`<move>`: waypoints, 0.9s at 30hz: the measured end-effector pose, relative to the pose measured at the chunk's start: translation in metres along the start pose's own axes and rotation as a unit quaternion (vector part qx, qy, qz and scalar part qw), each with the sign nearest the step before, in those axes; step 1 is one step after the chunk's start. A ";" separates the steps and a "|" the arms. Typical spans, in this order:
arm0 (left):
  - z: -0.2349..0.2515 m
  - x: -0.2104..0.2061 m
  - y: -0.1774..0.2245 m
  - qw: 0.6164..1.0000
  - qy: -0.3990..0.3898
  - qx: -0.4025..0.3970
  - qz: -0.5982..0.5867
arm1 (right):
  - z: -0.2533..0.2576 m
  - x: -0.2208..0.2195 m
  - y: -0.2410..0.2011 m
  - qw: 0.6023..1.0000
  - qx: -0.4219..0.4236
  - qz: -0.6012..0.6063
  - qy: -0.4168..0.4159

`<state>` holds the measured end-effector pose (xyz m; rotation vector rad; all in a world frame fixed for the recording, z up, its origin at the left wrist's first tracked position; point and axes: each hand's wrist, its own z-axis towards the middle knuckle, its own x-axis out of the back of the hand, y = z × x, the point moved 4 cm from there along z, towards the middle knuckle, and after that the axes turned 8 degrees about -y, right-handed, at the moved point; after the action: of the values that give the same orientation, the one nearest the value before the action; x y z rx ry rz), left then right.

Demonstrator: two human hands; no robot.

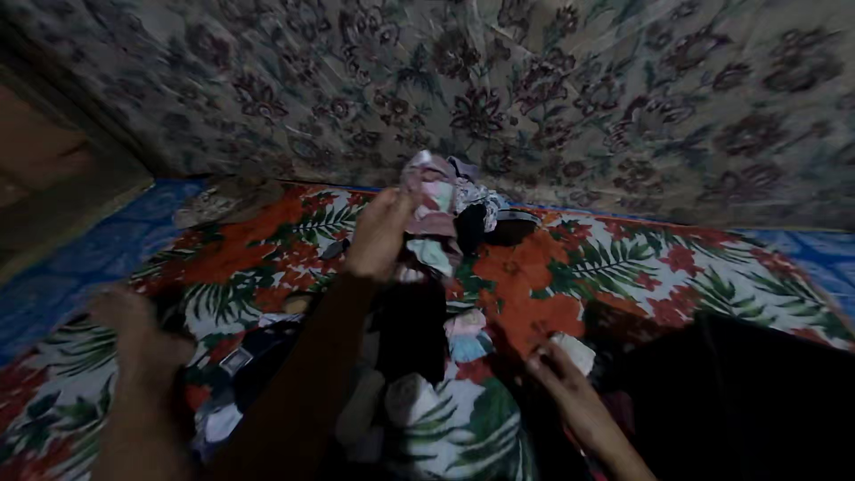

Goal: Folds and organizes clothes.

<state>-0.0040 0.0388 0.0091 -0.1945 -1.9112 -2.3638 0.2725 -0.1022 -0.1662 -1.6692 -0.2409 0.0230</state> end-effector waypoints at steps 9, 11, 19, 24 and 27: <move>-0.136 -0.098 0.008 0.968 -0.227 0.108 0.000 | -0.063 -0.009 -0.092 0.954 0.128 -0.233 0.137; -0.142 -0.106 -0.034 0.961 -0.216 0.166 -0.056 | -0.070 0.009 -0.082 0.985 0.027 -0.135 0.103; -0.183 -0.099 -0.106 0.937 -0.304 0.152 0.080 | -0.096 0.037 -0.088 0.996 -0.080 -0.027 0.031; -0.191 -0.096 -0.002 0.938 -0.347 0.017 0.007 | -0.120 0.019 -0.170 0.970 -0.060 -0.186 -0.147; -0.196 -0.102 0.045 0.916 -0.397 -0.060 -0.012 | -0.130 0.017 -0.215 0.953 0.022 -0.237 -0.188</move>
<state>0.0965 -0.1629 -0.0044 -1.3262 -2.0071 -2.6517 0.2785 -0.2065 0.0631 -1.5164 -0.9182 -0.0143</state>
